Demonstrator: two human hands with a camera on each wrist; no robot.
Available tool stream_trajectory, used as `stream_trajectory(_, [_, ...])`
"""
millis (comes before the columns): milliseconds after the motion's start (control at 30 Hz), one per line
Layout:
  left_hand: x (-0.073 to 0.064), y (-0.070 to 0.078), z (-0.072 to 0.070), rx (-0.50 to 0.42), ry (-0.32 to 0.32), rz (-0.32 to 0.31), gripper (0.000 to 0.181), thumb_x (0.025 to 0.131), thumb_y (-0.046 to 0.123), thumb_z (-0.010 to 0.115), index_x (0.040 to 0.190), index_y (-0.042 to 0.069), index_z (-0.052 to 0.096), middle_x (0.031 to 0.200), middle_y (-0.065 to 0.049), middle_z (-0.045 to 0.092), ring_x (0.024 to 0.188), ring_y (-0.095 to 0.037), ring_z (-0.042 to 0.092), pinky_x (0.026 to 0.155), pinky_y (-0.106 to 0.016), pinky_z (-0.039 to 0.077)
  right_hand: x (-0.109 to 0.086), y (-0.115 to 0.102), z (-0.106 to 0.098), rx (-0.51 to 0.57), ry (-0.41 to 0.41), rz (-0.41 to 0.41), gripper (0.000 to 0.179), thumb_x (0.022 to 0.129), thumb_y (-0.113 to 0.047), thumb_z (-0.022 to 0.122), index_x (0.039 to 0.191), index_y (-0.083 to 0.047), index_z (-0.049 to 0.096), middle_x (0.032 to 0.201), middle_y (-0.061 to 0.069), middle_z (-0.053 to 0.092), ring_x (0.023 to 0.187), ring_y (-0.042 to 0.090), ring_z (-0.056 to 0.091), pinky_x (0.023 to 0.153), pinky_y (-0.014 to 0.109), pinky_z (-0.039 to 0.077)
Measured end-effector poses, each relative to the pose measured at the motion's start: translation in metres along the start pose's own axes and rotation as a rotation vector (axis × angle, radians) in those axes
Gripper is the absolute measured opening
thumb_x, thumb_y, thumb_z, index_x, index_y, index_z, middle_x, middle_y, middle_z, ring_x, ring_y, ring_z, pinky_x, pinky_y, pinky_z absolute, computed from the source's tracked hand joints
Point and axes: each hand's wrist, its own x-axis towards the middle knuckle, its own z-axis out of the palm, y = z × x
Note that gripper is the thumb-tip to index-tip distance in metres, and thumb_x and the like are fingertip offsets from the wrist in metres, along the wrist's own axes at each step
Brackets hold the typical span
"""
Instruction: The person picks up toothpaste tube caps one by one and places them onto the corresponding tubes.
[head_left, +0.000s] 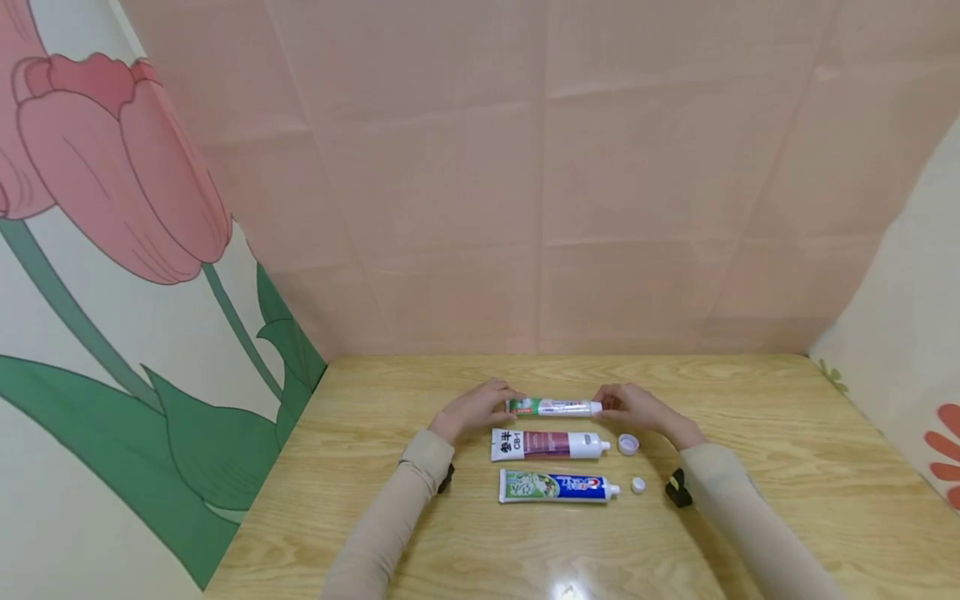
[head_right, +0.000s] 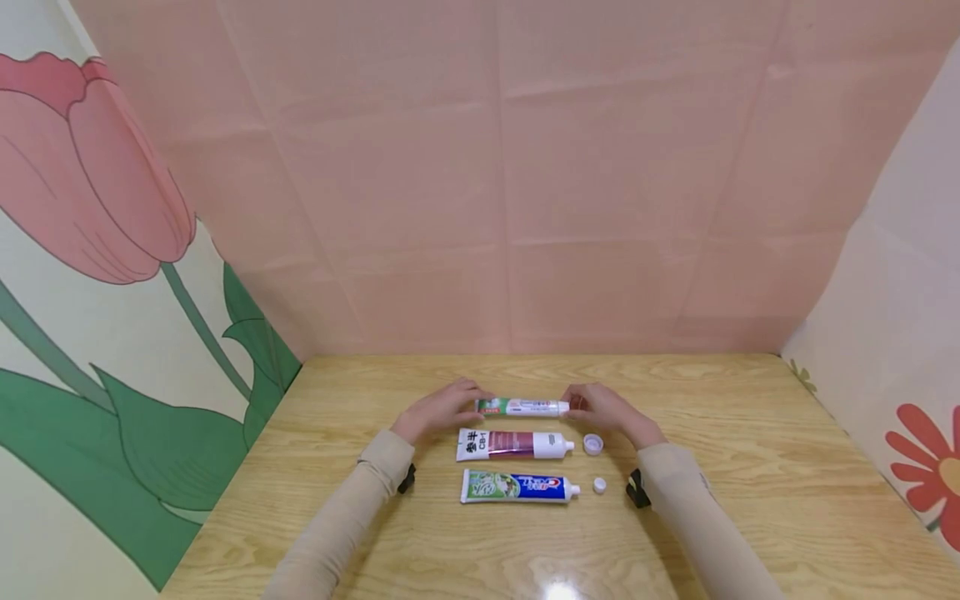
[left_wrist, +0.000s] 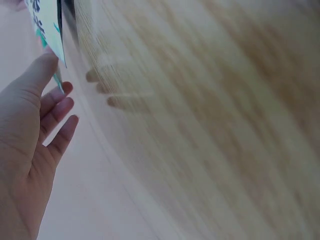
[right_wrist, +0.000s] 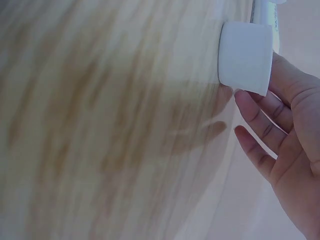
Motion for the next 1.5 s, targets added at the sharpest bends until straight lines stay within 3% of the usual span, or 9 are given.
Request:
stream_trajectory(533, [0.001, -0.008, 0.006, 0.056, -0.033, -0.047, 0.049, 0.088, 0.036, 0.06, 0.134, 0.022, 0.048, 0.128, -0.001, 0.052, 0.119, -0.016, 0.046, 0.104, -0.033, 0.037, 0.004, 0.002, 0.004, 0.03, -0.017, 0.054, 0.019, 0.086, -0.025, 0.066, 0.097, -0.009, 0.064, 0.079, -0.004, 0.06, 0.072, 0.008, 0.054, 0.065, 0.022, 0.048])
stream_trajectory(667, [0.001, -0.01, 0.007, 0.071, -0.032, -0.046, 0.049, 0.088, 0.036, 0.061, 0.133, 0.022, 0.049, 0.123, 0.0, 0.054, 0.114, -0.014, 0.048, 0.101, -0.03, 0.04, 0.007, 0.003, 0.005, 0.036, -0.021, 0.057, 0.018, 0.086, -0.026, 0.066, 0.097, -0.011, 0.064, 0.079, -0.005, 0.06, 0.072, 0.008, 0.054, 0.065, 0.022, 0.048])
stream_trajectory(867, [-0.001, -0.014, 0.008, 0.054, -0.02, -0.057, 0.047, 0.088, 0.036, 0.061, 0.132, 0.021, 0.051, 0.122, 0.001, 0.055, 0.112, -0.013, 0.048, 0.099, -0.029, 0.042, 0.01, 0.004, 0.006, 0.042, -0.02, 0.043, 0.019, 0.085, -0.026, 0.066, 0.097, -0.011, 0.064, 0.078, -0.005, 0.06, 0.071, 0.007, 0.054, 0.063, 0.022, 0.048])
stream_trajectory(1067, [-0.001, -0.017, 0.011, 0.031, -0.031, -0.091, 0.047, 0.089, 0.035, 0.06, 0.132, 0.021, 0.051, 0.124, 0.001, 0.054, 0.114, -0.013, 0.048, 0.1, -0.03, 0.041, 0.011, 0.009, 0.009, 0.05, -0.036, 0.097, 0.021, 0.086, -0.03, 0.066, 0.1, -0.015, 0.064, 0.08, -0.007, 0.059, 0.073, 0.009, 0.054, 0.065, 0.022, 0.048])
stream_trajectory(1500, [0.0, -0.016, 0.011, 0.067, -0.029, -0.046, 0.045, 0.09, 0.029, 0.059, 0.132, 0.011, 0.051, 0.121, -0.003, 0.056, 0.112, -0.016, 0.05, 0.1, -0.029, 0.041, 0.001, 0.016, 0.007, 0.02, -0.012, 0.079, 0.03, 0.087, -0.026, 0.065, 0.11, -0.007, 0.062, 0.08, -0.005, 0.059, 0.072, 0.006, 0.053, 0.064, 0.022, 0.048])
